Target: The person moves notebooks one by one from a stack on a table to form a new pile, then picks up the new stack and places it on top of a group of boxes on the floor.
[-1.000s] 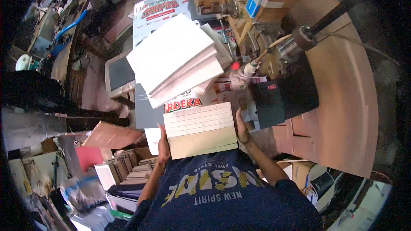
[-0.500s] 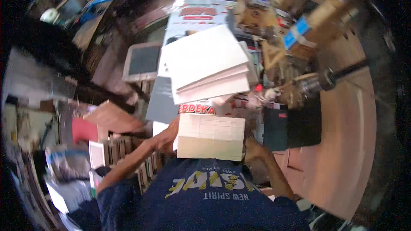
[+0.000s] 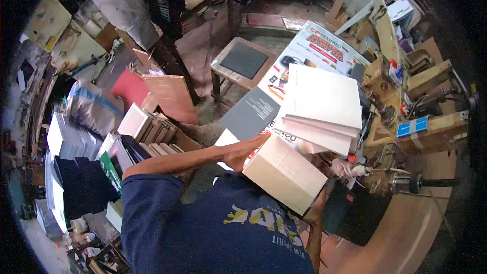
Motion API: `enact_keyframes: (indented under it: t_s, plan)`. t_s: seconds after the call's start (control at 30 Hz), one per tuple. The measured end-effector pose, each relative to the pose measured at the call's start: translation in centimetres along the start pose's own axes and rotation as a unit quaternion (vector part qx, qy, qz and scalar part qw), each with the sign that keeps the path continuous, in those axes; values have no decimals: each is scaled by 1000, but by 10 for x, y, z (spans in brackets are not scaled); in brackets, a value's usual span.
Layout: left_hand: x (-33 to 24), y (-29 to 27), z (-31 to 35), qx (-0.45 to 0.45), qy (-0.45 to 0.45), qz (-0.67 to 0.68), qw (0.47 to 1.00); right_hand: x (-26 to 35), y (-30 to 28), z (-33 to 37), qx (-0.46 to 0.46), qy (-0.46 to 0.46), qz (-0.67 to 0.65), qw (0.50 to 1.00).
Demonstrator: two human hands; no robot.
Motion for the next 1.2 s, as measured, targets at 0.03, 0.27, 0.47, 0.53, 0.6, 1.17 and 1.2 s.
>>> enact_keyframes:
  t_s: [0.03,0.27,0.47,0.53,0.6,1.17,1.2]
  plan:
    - [3,0,1,1,-7,7,1000,5,0,0,-3,-8,-3,1000]
    - [40,16,16,28,-31,-54,998,91,6,3,40,-106,88,990]
    - [97,48,33,57,-121,192,972,167,34,1,165,-115,505,839]
    - [44,30,3,84,-16,-89,992,147,41,-9,155,-130,509,837]
    - [46,41,-6,80,23,-174,981,144,48,-12,128,-123,500,848]
    - [-121,-1,-65,72,13,-316,946,47,28,28,2,-91,275,957]
    - [-126,3,-69,70,18,-335,939,38,33,28,-5,-80,253,964]
Point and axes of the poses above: each hand's wrist, its own z-axis away from the middle knuckle, its own y-axis out of the palm, x = y × z, the point moved 4 cm from there along -z, towards the middle knuckle, and after that the axes turned 4 degrees about -z, right-handed, at the moved point
